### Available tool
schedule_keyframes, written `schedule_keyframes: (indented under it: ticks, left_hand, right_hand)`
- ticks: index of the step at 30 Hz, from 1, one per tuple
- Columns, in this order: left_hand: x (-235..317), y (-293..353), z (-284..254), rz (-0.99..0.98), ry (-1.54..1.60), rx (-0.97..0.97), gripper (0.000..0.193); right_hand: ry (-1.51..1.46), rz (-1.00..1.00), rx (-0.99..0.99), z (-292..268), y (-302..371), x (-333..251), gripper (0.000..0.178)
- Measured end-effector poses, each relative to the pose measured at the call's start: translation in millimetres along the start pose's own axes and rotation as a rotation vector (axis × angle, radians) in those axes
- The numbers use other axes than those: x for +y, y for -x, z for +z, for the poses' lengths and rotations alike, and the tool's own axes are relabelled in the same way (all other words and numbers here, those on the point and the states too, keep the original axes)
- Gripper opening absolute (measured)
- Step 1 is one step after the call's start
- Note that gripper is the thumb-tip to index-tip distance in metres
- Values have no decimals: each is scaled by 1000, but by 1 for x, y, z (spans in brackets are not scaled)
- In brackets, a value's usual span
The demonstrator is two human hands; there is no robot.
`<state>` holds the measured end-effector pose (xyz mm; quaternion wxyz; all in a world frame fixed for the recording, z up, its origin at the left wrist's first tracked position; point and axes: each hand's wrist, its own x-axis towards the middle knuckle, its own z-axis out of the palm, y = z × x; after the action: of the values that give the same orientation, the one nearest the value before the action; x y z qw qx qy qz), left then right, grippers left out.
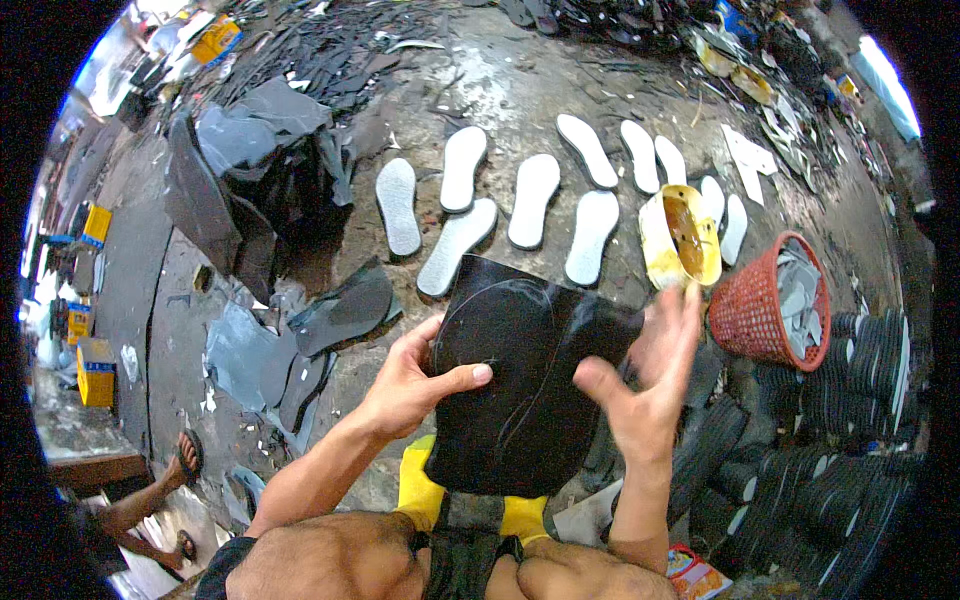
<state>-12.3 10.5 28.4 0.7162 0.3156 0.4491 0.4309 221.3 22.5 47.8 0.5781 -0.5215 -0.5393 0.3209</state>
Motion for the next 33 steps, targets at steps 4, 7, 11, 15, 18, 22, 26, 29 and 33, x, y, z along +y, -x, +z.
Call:
schedule_keyframes:
  ticks: [4, 7, 11, 15, 18, 22, 26, 29, 33]
  left_hand:
    - [-11, 1, -13, -14, 67, -7, 37]
    - [-29, 7, -26, -52, 131, -49, 32]
    - [-74, 18, -53, -154, 487, -145, 33]
    - [-144, 38, -65, -405, 457, 2, 23]
    - [-174, 73, -79, -235, -805, 46, 34]
    - [-193, 50, -99, 392, -1569, -50, 59]
    - [-197, 33, -102, 420, -1801, -198, 57]
    - [-193, 31, -104, 380, -1758, -229, 57]
    - [-182, 19, -111, 284, -1213, -62, 52]
  right_hand:
    - [-356, 537, -192, -2, 20, 7, 89]
    - [-377, 601, -206, -11, 24, 16, 74]
    - [-587, 665, -441, -9, -1, 51, 74]
    - [375, 428, -831, 23, -47, 100, 82]
    - [1044, -472, -598, 58, -20, 118, 65]
    - [721, -367, -848, 105, 96, 130, 54]
    - [859, -205, -743, 39, 137, 180, 68]
    - [1059, -11, -457, -9, 138, 197, 81]
    - [901, 266, -646, -29, 121, 205, 81]
